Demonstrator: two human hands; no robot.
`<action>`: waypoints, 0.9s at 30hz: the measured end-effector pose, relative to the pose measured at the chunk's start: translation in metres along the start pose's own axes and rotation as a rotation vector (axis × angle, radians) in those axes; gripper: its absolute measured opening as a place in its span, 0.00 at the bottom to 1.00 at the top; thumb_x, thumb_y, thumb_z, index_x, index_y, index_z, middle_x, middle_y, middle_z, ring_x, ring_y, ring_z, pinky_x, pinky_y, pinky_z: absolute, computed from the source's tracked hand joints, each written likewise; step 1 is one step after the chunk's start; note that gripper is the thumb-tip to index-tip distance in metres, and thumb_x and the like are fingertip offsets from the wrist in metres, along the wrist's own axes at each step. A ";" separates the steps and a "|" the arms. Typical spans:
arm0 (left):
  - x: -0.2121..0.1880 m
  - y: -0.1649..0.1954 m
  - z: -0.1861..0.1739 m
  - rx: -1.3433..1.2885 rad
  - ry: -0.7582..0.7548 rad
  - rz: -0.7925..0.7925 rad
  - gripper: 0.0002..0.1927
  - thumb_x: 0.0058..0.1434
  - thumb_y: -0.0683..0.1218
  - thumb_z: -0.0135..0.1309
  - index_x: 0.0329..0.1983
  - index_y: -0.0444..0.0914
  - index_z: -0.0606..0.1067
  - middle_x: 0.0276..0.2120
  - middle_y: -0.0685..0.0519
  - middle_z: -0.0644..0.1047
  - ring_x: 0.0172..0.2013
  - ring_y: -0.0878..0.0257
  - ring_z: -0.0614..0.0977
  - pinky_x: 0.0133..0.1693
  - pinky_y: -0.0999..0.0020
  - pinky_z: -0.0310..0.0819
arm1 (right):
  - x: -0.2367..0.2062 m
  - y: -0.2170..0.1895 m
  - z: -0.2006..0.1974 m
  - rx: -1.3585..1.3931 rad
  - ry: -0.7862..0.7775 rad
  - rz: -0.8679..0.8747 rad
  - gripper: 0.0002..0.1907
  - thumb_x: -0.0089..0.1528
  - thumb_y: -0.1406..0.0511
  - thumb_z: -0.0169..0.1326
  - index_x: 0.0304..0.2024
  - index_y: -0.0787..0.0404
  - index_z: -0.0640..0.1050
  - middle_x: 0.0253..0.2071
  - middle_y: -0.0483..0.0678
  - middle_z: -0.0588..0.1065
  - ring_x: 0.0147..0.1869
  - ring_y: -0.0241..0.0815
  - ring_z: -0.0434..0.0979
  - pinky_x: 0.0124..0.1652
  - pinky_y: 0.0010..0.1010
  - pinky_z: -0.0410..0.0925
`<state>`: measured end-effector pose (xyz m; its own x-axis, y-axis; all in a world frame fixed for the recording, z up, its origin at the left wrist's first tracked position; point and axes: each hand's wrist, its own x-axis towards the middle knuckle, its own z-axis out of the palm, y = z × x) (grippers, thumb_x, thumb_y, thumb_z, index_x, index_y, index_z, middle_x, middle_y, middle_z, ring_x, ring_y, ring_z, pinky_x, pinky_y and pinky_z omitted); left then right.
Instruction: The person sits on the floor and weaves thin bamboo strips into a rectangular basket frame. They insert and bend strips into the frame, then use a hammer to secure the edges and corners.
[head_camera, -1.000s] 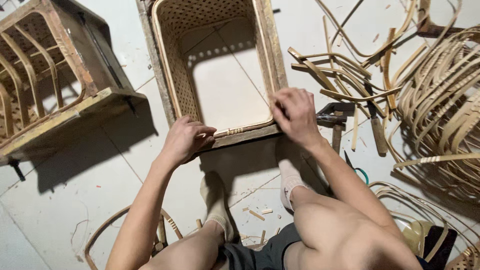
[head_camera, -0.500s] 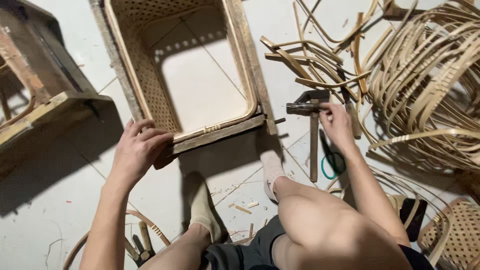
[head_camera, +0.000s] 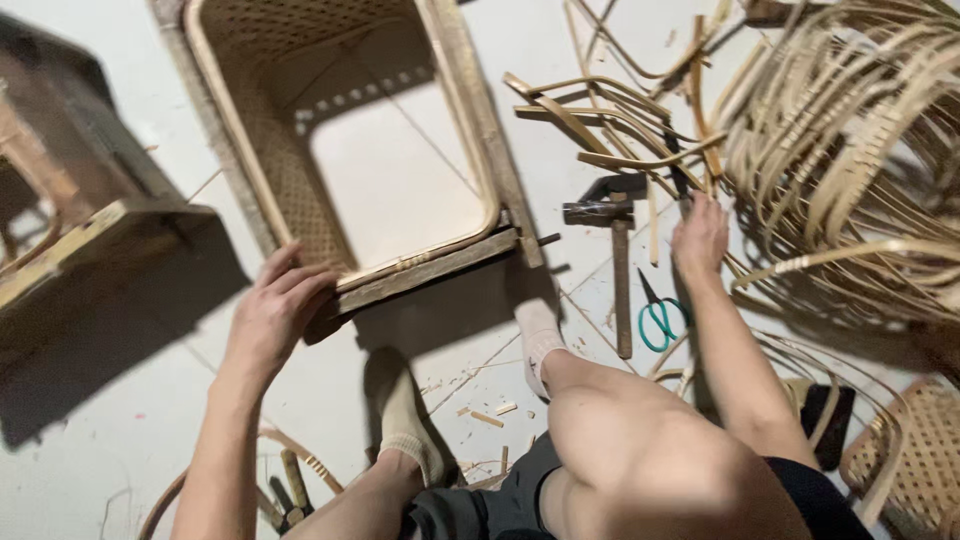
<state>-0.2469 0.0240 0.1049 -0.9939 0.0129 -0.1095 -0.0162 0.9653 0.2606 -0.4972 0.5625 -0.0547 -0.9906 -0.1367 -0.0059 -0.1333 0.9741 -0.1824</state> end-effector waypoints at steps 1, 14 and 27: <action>0.000 -0.001 0.002 -0.045 0.019 0.006 0.16 0.58 0.44 0.58 0.50 0.43 0.81 0.53 0.56 0.81 0.67 0.52 0.71 0.60 0.59 0.73 | -0.002 0.004 -0.001 0.036 -0.023 -0.016 0.34 0.54 0.73 0.59 0.64 0.67 0.71 0.56 0.63 0.73 0.61 0.64 0.71 0.58 0.52 0.66; 0.009 -0.025 0.028 -0.196 0.143 0.016 0.09 0.63 0.44 0.57 0.45 0.41 0.82 0.49 0.55 0.82 0.65 0.52 0.72 0.54 0.59 0.76 | -0.092 -0.036 -0.064 0.779 -0.519 0.173 0.21 0.74 0.58 0.55 0.45 0.74 0.73 0.27 0.51 0.74 0.29 0.38 0.73 0.29 0.27 0.66; 0.015 -0.029 0.039 -0.210 0.151 -0.001 0.09 0.60 0.42 0.57 0.43 0.40 0.82 0.50 0.56 0.82 0.66 0.54 0.70 0.55 0.58 0.76 | -0.012 -0.357 -0.151 -0.122 -0.813 -1.204 0.19 0.70 0.64 0.40 0.62 0.61 0.71 0.32 0.58 0.78 0.33 0.56 0.82 0.35 0.46 0.76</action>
<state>-0.2568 0.0066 0.0579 -0.9986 -0.0429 0.0307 -0.0242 0.8897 0.4558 -0.4420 0.2433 0.1594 0.0049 -0.8858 -0.4641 -0.8956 0.2026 -0.3961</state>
